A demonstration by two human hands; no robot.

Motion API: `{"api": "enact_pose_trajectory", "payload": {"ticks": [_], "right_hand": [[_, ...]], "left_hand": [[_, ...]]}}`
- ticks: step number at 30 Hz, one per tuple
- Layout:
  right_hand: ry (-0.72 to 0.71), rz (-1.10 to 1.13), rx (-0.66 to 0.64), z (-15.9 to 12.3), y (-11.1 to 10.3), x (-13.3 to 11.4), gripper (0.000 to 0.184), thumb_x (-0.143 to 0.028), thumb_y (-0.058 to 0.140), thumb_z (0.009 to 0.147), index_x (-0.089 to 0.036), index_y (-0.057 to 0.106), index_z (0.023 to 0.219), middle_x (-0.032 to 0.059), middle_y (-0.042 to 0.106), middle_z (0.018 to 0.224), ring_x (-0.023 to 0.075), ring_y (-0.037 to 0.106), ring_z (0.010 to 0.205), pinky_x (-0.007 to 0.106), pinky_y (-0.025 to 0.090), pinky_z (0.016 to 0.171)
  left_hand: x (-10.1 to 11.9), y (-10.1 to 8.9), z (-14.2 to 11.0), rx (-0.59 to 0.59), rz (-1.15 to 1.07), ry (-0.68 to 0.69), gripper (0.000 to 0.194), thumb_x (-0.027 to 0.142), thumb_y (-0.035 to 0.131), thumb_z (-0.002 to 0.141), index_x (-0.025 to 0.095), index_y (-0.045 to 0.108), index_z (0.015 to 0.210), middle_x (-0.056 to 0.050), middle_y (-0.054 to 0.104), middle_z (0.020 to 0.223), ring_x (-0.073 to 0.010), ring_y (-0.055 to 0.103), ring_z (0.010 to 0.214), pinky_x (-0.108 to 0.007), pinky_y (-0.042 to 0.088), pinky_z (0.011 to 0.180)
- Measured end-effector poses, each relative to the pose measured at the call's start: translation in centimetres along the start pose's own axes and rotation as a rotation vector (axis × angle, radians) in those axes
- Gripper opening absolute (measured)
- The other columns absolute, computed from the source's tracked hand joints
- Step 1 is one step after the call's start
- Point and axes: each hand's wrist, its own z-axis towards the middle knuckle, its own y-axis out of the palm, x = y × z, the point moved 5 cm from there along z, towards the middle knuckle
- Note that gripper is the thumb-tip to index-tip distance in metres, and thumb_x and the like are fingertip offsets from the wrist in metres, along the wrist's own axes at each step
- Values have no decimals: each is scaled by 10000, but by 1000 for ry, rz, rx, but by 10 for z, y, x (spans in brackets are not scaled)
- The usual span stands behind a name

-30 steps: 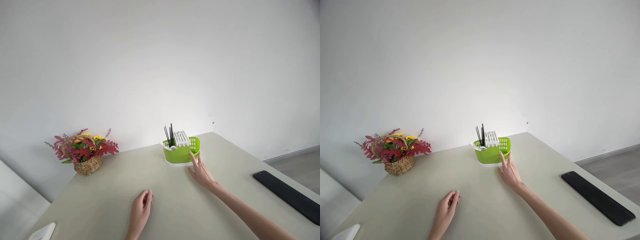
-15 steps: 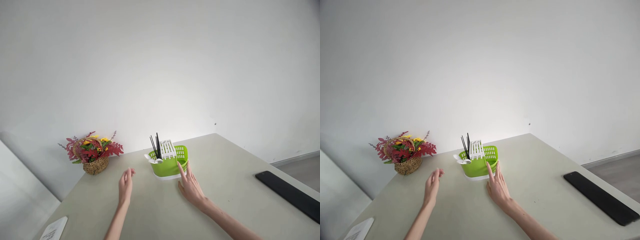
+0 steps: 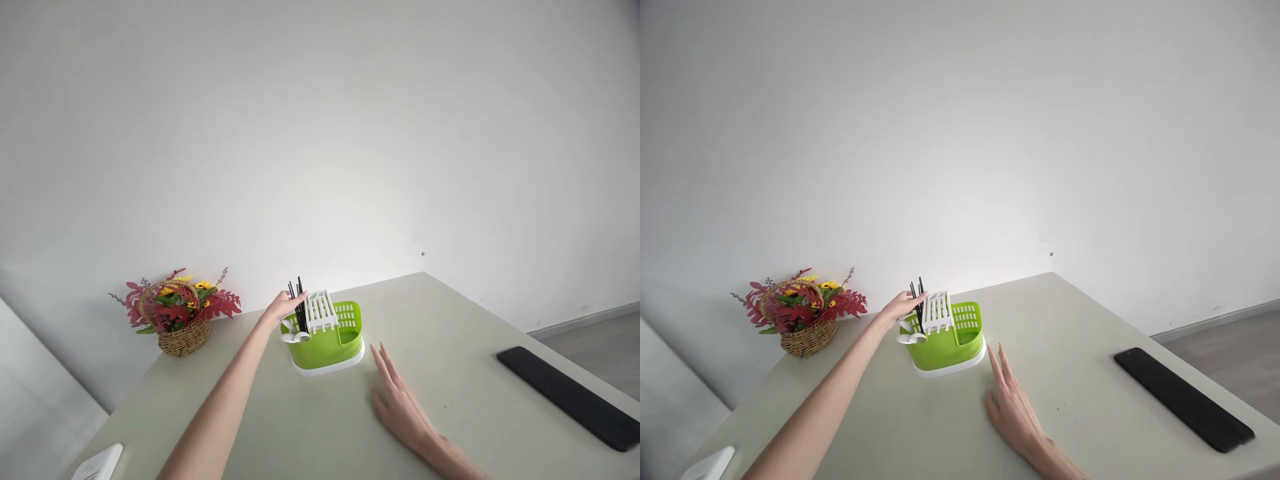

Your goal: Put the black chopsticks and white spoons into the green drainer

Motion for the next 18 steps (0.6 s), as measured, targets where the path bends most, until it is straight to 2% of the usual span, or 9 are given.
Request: {"api": "enact_pose_trajectory", "payload": {"ticks": [3,6,14,18], "right_hand": [[49,-21,39,-4,-4,15,900,-130,405,875,-354,-33,1628,22,-1,1723,205,137,1567,403,315,1214],[77,-27,54,-4,-2,21,849,-155,412,888,-303,36,1635,45,81,1716,198,157,1564,398,290,1229],[77,-55,37,-5,1,24,783,-193,409,898,-266,129,1625,47,174,1699,187,218,1549,374,283,1236],[79,-67,35,-6,0,25,748,-218,397,911,-253,155,1618,50,193,1693,179,218,1548,368,285,1234]], "left_hand": [[6,9,10,-92,-30,-32,686,679,858,527,111,715,885,-138,777,895,-282,734,865,-350,554,784],[9,10,15,-100,-60,-26,618,657,857,544,127,719,831,-92,767,817,-244,729,779,-340,561,749],[2,6,1,63,-190,60,376,517,841,670,178,736,795,-70,790,840,-244,747,794,-297,561,707],[-1,-17,-4,166,-352,83,282,428,766,820,160,737,904,-102,800,934,-230,767,794,-319,599,745]]}}
